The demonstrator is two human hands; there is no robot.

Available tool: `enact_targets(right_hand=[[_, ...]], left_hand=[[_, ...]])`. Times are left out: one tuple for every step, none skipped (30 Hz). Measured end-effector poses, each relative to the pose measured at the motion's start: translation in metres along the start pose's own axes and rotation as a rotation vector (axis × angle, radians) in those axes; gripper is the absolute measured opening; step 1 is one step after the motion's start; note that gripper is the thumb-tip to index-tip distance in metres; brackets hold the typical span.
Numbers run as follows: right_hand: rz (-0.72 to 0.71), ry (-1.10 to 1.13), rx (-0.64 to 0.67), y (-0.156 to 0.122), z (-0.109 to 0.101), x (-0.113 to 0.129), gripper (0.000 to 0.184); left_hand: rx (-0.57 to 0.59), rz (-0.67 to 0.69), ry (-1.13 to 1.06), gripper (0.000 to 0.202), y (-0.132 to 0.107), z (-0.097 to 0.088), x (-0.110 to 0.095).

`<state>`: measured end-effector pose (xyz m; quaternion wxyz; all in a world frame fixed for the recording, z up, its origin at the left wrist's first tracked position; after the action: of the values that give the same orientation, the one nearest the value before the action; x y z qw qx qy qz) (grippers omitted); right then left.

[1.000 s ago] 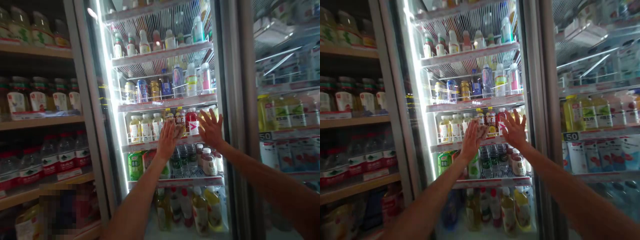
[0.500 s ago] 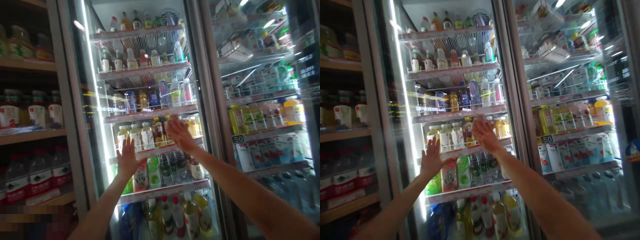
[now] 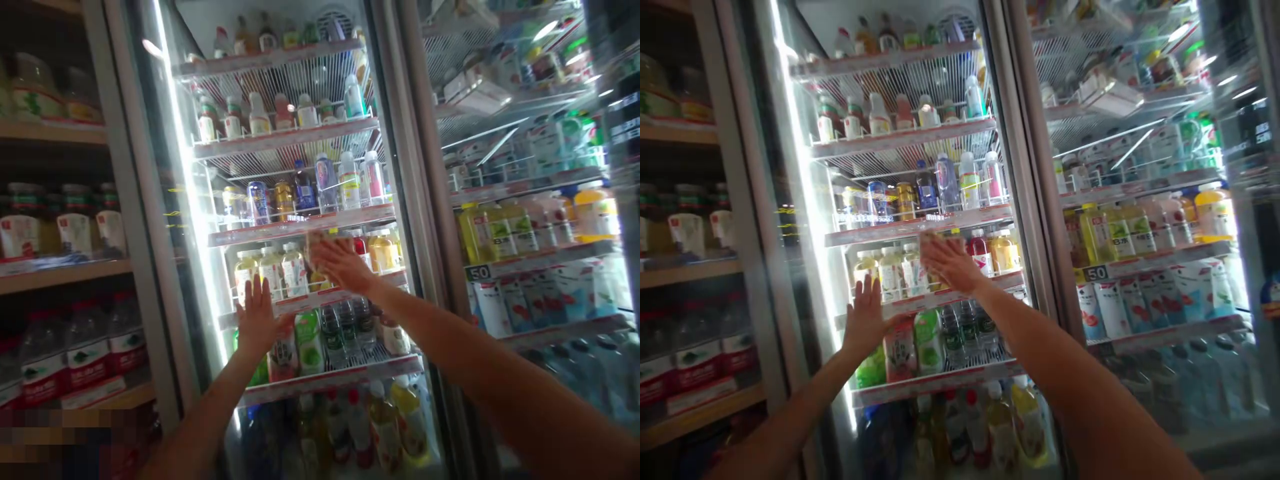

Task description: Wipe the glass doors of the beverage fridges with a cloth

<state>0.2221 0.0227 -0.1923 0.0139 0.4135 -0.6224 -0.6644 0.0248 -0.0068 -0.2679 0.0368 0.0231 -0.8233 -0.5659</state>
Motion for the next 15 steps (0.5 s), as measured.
enact_targets(right_hand=[[0.131,-0.046,-0.075,0.005,-0.012,-0.027,0.042],[0.305,-0.102,-0.171,0.011,-0.026,-0.056,0.042],[0.463,-0.149,-0.254,0.016,-0.037,-0.079,0.043],[0.559,-0.174,-0.304,0.024,-0.041,-0.089,0.045],[0.584,-0.175,-0.317,0.034,-0.039,-0.087,0.047],[0.544,-0.155,-0.299,0.045,-0.031,-0.073,0.049],[0.438,-0.118,-0.251,0.056,-0.018,-0.047,0.051],[0.341,-0.083,-0.209,0.062,-0.004,-0.017,0.052],[0.247,-0.053,-0.169,0.063,0.008,0.012,0.05],[0.1,-0.015,-0.111,0.061,0.02,0.042,0.048],[-0.012,0.011,-0.068,0.056,0.027,0.061,0.045],[-0.082,0.023,-0.036,0.051,0.03,0.068,0.043],[-0.094,0.017,-0.026,0.048,0.027,0.059,0.043],[-0.043,-0.006,-0.039,0.048,0.02,0.036,0.043],[0.065,-0.043,-0.074,0.049,0.008,0.001,0.045]], left_hand=[[0.007,0.002,0.001,0.098,0.0,0.0,-0.001],[0.014,0.003,0.002,0.097,-0.001,0.001,-0.001],[0.016,0.004,0.005,0.096,-0.001,0.001,-0.001],[0.017,0.006,0.009,0.096,-0.001,0.002,0.0],[0.014,0.011,0.013,0.094,-0.001,0.002,0.0],[0.008,0.017,0.017,0.093,-0.001,0.002,0.0],[0.003,0.024,0.022,0.091,-0.001,0.002,0.0],[-0.003,0.031,0.026,0.091,-0.001,0.001,0.0],[-0.008,0.037,0.026,0.091,-0.001,0.001,0.0],[-0.013,0.04,0.025,0.091,-0.001,0.0,0.0],[-0.017,0.038,0.022,0.091,-0.001,0.0,0.0],[-0.019,0.033,0.018,0.091,-0.002,-0.001,0.0],[-0.022,0.03,0.012,0.091,-0.002,-0.001,0.0],[-0.024,0.029,0.004,0.089,-0.002,-0.001,0.0],[-0.023,0.031,-0.003,0.088,-0.002,-0.001,0.0]])
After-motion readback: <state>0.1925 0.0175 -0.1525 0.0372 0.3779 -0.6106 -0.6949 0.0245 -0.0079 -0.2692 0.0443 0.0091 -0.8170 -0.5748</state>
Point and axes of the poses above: each hand's wrist, its own y-axis towards the middle knuckle, its own z-axis out of the palm, x = y × z, the point moved 8 cm from there along y, towards the middle knuckle, and after that the axes turned 12 degrees about -x, right-handed, at the moved point
